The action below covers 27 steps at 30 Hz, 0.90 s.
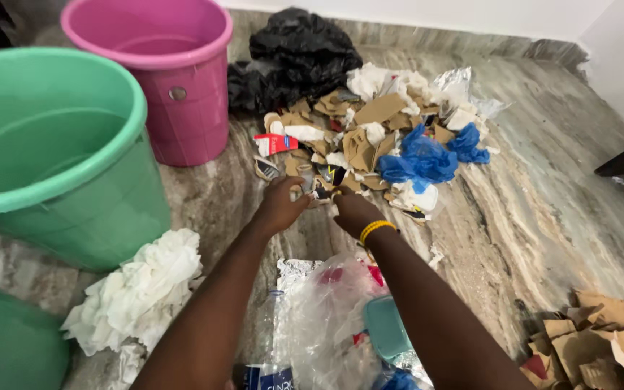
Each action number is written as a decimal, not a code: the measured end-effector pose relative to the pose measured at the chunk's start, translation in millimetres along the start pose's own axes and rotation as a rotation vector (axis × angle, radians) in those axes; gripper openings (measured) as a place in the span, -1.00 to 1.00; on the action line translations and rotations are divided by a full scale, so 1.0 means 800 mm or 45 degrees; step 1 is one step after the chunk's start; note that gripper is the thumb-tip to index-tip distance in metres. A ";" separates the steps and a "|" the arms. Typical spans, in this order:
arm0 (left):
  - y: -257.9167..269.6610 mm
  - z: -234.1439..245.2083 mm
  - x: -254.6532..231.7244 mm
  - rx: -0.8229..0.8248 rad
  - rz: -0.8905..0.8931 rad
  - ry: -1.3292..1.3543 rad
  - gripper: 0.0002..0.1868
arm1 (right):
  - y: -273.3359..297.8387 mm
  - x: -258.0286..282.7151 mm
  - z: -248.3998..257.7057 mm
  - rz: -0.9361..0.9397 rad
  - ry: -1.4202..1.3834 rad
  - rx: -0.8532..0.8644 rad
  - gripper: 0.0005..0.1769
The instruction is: The person sits on the floor and sorts mixed waste by hand, separating paper, cardboard, and plastic items into piles. They handle crumpled paper, cardboard pieces, and plastic bags, placing sorted items into designated areas.
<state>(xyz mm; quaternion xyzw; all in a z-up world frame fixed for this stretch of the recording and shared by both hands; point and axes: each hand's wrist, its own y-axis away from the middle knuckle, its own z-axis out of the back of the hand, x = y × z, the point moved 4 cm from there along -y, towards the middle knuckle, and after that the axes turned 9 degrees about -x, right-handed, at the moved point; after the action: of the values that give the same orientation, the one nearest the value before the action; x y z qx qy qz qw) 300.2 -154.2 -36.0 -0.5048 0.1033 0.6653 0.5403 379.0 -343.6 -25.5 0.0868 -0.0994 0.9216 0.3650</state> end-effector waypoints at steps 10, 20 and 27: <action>0.013 -0.098 0.089 0.094 0.109 -0.113 -0.56 | -0.074 -0.002 -0.041 0.034 0.011 0.016 -0.45; 0.011 -0.077 0.074 0.108 0.128 0.193 -0.66 | -0.056 0.023 -0.001 0.093 0.375 -0.187 -0.81; -0.001 -0.048 -0.026 0.192 0.132 0.760 -0.72 | 0.001 0.019 0.079 0.271 0.153 -0.735 -0.77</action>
<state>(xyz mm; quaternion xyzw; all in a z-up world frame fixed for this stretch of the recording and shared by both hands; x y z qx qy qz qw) 320.1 -192.8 -37.8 -0.6302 0.3322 0.5049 0.4874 373.3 -349.5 38.8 -0.0860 -0.3438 0.8917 0.2814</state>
